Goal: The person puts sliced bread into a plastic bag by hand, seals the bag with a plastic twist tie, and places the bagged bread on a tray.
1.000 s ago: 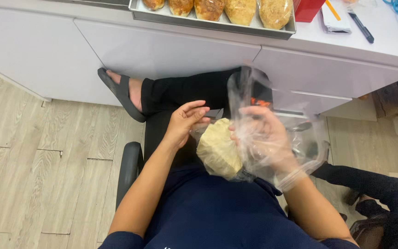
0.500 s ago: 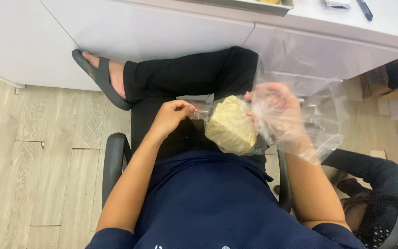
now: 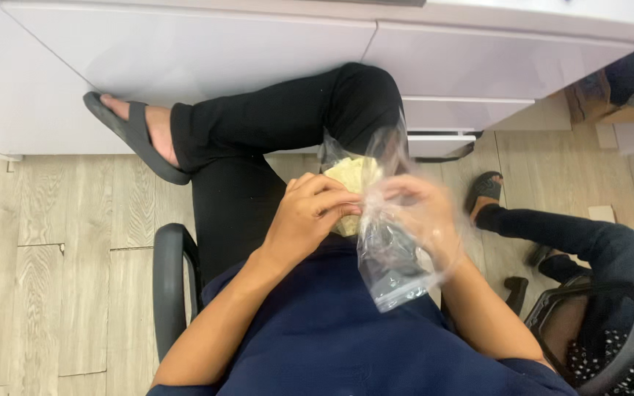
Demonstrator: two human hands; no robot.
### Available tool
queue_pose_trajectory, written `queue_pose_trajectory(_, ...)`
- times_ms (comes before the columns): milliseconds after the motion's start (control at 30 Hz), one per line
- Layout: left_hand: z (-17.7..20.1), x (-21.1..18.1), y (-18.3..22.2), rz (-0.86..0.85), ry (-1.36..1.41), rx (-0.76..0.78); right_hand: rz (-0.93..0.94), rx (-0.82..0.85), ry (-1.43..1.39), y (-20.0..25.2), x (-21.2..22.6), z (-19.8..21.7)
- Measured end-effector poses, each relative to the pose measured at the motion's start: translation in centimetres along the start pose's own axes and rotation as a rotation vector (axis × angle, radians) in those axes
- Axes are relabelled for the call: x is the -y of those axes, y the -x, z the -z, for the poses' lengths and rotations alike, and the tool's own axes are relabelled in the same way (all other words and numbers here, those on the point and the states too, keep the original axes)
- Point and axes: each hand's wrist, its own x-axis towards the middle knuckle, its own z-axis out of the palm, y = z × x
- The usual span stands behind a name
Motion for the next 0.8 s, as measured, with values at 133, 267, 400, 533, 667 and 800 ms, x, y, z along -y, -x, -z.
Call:
queue_pose_trajectory(133,-0.3,-0.2,-0.1,0.116,0.09,0.023,-0.25,0.1,-0.211,-0.7,-3.4,0.9)
queue_pose_trajectory(267,-1.4,0.4,0.5,0.145,0.057,0.012,0.048,0.176,-0.217,-1.5,-0.9,0.9)
queue_pose_trajectory(400,-1.2,-1.0,0.3,0.155,0.091,0.001,0.138,0.166,-0.15,-0.6,-3.7,1.1)
queue_pose_trajectory(533,-1.1,-1.2,0.5,0.215,0.199,-0.006,0.167,0.141,-0.049,0.1,-2.6,0.8)
queue_pose_trajectory(667,-2.2,2.9,1.8,0.208,0.227,0.041,0.04,0.227,-0.264,0.1,-2.5,1.3)
queue_pose_trajectory(800,-1.5,0.4,1.3,0.209,0.262,0.001,0.124,0.248,-0.188,0.0,-1.7,1.3)
